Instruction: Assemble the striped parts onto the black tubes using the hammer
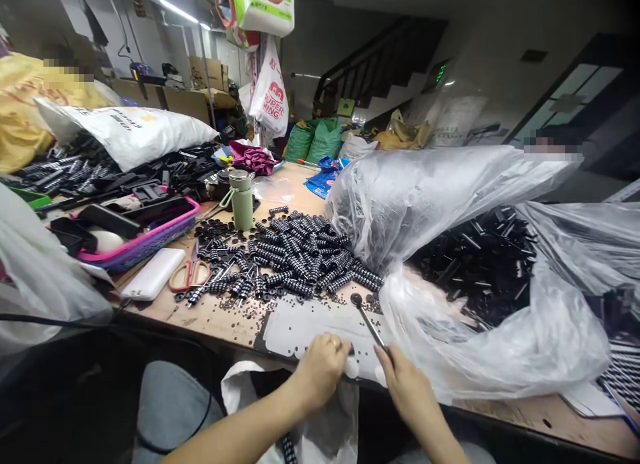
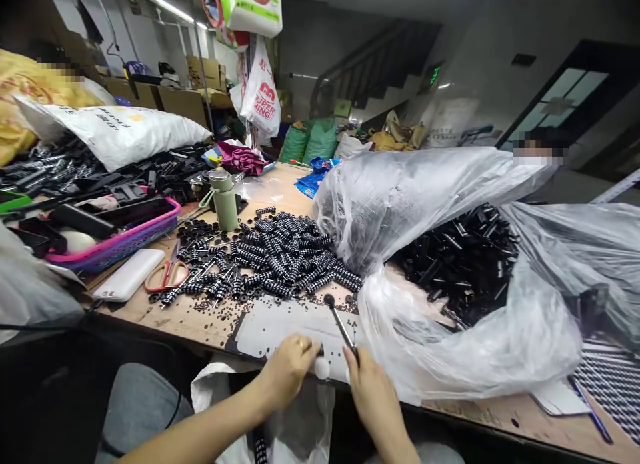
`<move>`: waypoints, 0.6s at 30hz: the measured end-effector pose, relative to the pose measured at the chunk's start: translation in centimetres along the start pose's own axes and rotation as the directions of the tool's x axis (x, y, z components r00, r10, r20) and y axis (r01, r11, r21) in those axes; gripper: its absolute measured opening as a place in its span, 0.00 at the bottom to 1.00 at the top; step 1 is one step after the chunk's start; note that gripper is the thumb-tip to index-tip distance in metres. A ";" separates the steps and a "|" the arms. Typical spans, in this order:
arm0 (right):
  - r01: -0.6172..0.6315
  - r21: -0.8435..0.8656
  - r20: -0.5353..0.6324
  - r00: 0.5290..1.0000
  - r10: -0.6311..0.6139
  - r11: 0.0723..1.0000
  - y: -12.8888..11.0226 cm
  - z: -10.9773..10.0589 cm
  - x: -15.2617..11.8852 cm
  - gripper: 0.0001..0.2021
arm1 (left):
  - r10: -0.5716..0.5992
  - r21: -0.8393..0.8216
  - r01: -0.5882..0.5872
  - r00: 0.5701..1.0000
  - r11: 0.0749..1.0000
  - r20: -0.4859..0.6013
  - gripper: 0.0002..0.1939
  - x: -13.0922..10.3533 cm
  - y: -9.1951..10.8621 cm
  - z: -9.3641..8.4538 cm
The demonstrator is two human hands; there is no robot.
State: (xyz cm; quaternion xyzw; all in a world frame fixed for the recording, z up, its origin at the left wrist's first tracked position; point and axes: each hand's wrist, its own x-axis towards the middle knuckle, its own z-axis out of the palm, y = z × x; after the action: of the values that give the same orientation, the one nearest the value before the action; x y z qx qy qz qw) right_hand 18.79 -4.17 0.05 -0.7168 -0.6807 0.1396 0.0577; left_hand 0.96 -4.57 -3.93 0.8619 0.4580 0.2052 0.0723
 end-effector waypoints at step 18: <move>0.159 -0.081 -0.356 0.917 -0.178 0.984 2.2 1.9 5.2 0.14 | 0.155 0.341 -0.173 0.985 0.924 0.079 0.12 7.0 -11.1 -3.6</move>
State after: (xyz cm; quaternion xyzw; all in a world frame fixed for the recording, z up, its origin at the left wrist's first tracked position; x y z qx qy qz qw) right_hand 20.55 0.66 -2.94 -0.6701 -0.7209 -0.0177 0.1758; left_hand -5.53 7.28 -2.09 0.9013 0.4113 0.1050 -0.0865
